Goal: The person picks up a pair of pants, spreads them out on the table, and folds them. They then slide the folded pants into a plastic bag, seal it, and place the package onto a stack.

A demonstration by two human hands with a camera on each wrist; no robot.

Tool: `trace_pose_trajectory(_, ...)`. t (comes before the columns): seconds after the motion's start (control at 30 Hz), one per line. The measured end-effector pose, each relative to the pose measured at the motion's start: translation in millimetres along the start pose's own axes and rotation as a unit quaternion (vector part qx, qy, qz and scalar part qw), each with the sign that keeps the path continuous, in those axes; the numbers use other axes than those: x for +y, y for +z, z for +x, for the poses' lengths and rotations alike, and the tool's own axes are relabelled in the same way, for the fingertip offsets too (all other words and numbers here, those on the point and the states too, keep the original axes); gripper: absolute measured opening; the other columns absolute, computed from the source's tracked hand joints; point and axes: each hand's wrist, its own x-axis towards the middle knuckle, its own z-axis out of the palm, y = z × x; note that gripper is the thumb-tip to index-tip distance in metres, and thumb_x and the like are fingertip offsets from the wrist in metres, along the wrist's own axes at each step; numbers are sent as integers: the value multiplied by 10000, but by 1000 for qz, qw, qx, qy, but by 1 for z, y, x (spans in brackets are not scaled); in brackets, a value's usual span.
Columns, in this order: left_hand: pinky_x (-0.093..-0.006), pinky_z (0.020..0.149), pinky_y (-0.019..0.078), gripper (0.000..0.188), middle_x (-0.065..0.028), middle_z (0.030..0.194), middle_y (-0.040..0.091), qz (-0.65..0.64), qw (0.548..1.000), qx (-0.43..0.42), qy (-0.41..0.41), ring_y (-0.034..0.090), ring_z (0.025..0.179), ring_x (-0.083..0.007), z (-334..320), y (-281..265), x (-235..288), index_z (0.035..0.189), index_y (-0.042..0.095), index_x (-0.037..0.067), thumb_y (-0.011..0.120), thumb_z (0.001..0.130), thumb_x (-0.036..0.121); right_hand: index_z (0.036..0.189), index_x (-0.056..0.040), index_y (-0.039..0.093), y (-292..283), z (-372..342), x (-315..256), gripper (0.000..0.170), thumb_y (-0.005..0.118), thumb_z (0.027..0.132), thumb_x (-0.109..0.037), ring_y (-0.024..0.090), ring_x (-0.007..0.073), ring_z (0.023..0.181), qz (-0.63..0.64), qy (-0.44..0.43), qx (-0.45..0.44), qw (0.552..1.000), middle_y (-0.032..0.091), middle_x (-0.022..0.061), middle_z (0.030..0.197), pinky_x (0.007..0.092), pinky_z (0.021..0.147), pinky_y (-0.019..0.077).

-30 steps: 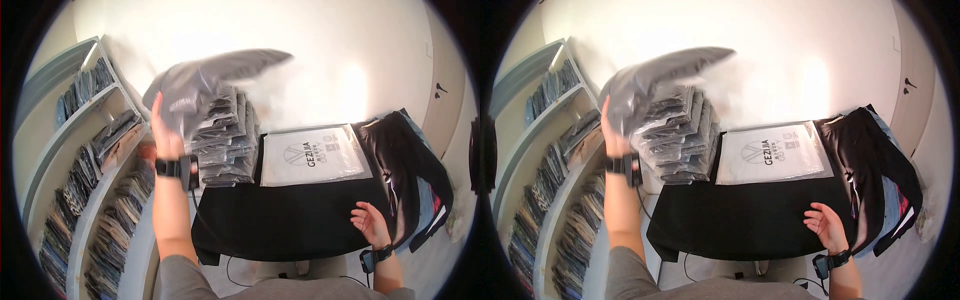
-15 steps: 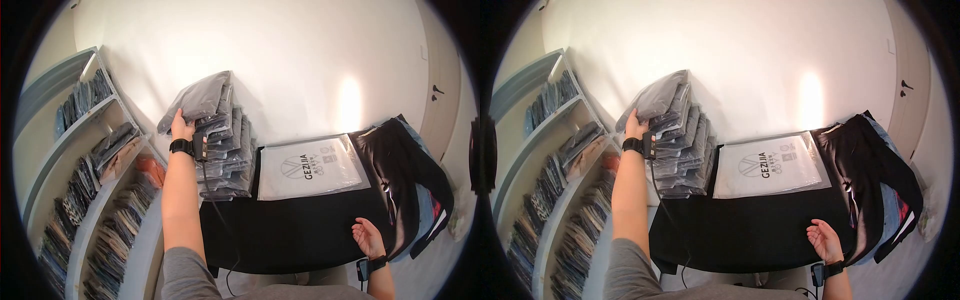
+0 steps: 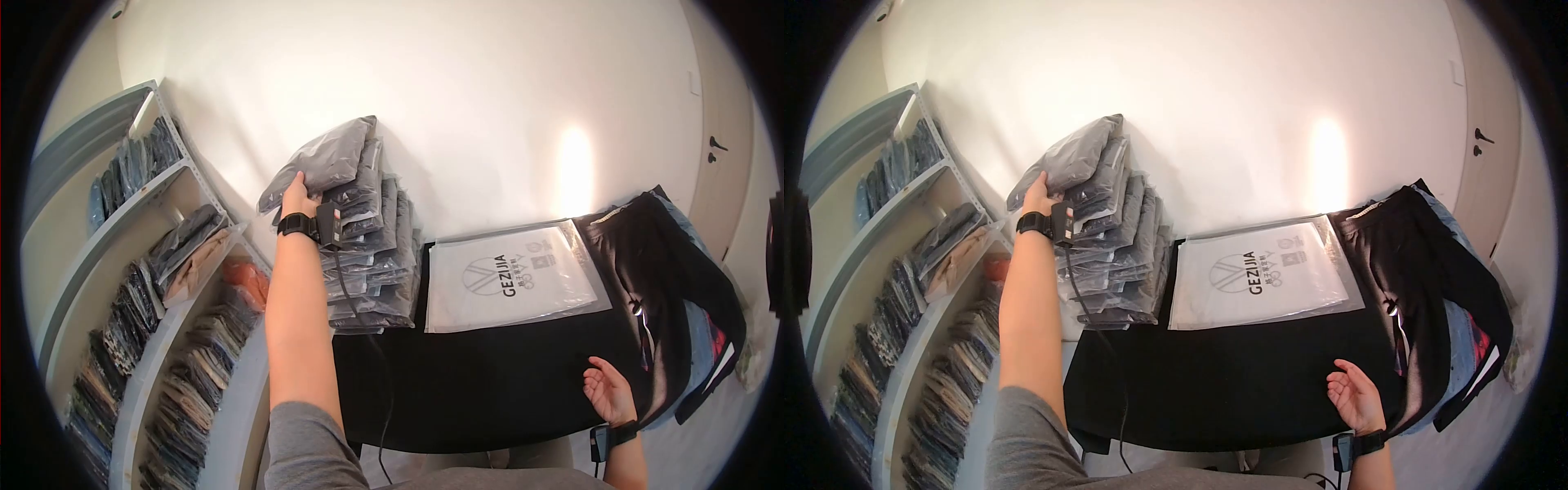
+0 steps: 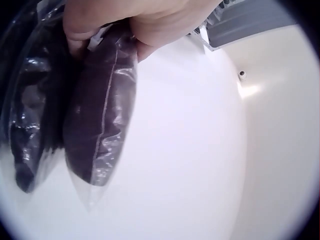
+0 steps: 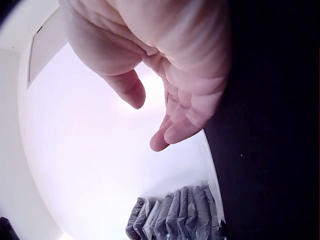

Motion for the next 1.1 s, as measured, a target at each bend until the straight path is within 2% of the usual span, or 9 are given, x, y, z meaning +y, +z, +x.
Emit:
trace_pose_trajectory(0.2, -490, 944, 419, 494, -156, 1350, 441, -42, 991, -100, -73, 462, 1193, -314, -33, -9, 33, 1313, 428, 53, 477, 950, 384, 1213, 5, 486, 1, 1, 0, 309, 453, 976, -190, 649, 206, 811, 3, 10, -7, 1000, 650, 160, 945, 304, 744, 548)
trace_pose_trajectory(0.3, -343, 629, 576, 705, -323, 1084, 545, 156, 965, -171, -124, 631, 889, -367, -33, -27, 38, 1271, 394, -119, 417, 947, 508, 1216, 6, 482, 0, 1, 0, 312, 451, 978, -193, 649, 204, 810, 5, 8, -10, 1000, 649, 160, 947, 303, 744, 548)
trace_pose_trajectory(0.33, -343, 629, 576, 705, -323, 1084, 545, 156, 965, -170, -125, 631, 889, -367, -35, -34, 37, 1271, 394, -119, 417, 947, 508, 1217, 6, 481, -1, 1, 0, 314, 451, 978, -195, 649, 204, 809, 6, 5, -11, 1000, 649, 160, 948, 303, 744, 549)
trace_pose_trajectory(0.43, -256, 527, 555, 894, -232, 773, 625, 319, 933, -136, -95, 665, 673, -312, -64, -43, 37, 1011, 545, -193, 319, 902, 666, 1217, 8, 480, 1, 1, -1, 314, 448, 980, -195, 650, 205, 807, 7, 11, -10, 1000, 649, 161, 947, 303, 744, 550)
trace_pose_trajectory(0.67, -211, 324, 384, 841, -98, 591, 603, 371, 919, -125, -57, 592, 463, -159, -74, -60, 40, 813, 613, -96, 318, 890, 688, 1217, 9, 479, 0, 1, 0, 310, 441, 983, -191, 651, 208, 804, 9, 13, -10, 1000, 649, 161, 939, 304, 743, 551)
trace_pose_trajectory(0.77, -204, 323, 283, 725, -10, 474, 483, 369, 925, -84, -39, 472, 383, -115, -89, -59, 39, 677, 589, 3, 355, 910, 649, 1221, 8, 484, -2, 5, 0, 311, 432, 988, -191, 654, 210, 815, 12, 15, -16, 1000, 653, 165, 964, 304, 745, 551)
trace_pose_trajectory(0.8, -215, 332, 245, 670, 12, 454, 412, 322, 936, -141, -15, 401, 364, -103, -92, -63, 41, 636, 555, 36, 384, 918, 619, 1223, 7, 489, 0, 13, 0, 310, 426, 990, -189, 654, 209, 827, 10, 23, -27, 999, 654, 166, 980, 303, 754, 547)
trace_pose_trajectory(0.87, -248, 354, 182, 580, 51, 431, 240, 298, 933, -199, 13, 243, 345, -84, -117, -47, 3, 564, 461, 98, 453, 933, 545, 1233, 5, 497, -7, -1, -2, 313, 416, 997, -184, 654, 200, 858, 13, 24, -21, 999, 658, 157, 1021, 304, 781, 534)
trace_pose_trajectory(1.1, -259, 339, 233, 588, -13, 394, 411, 499, 787, -362, 24, 349, 309, -99, -195, -16, -141, 573, 515, 38, 516, 905, 523, 1259, -3, 494, -25, -15, -6, 331, 471, 977, -175, 635, 199, 974, -21, 18, -30, 999, 644, 152, 1088, 295, 867, 504)
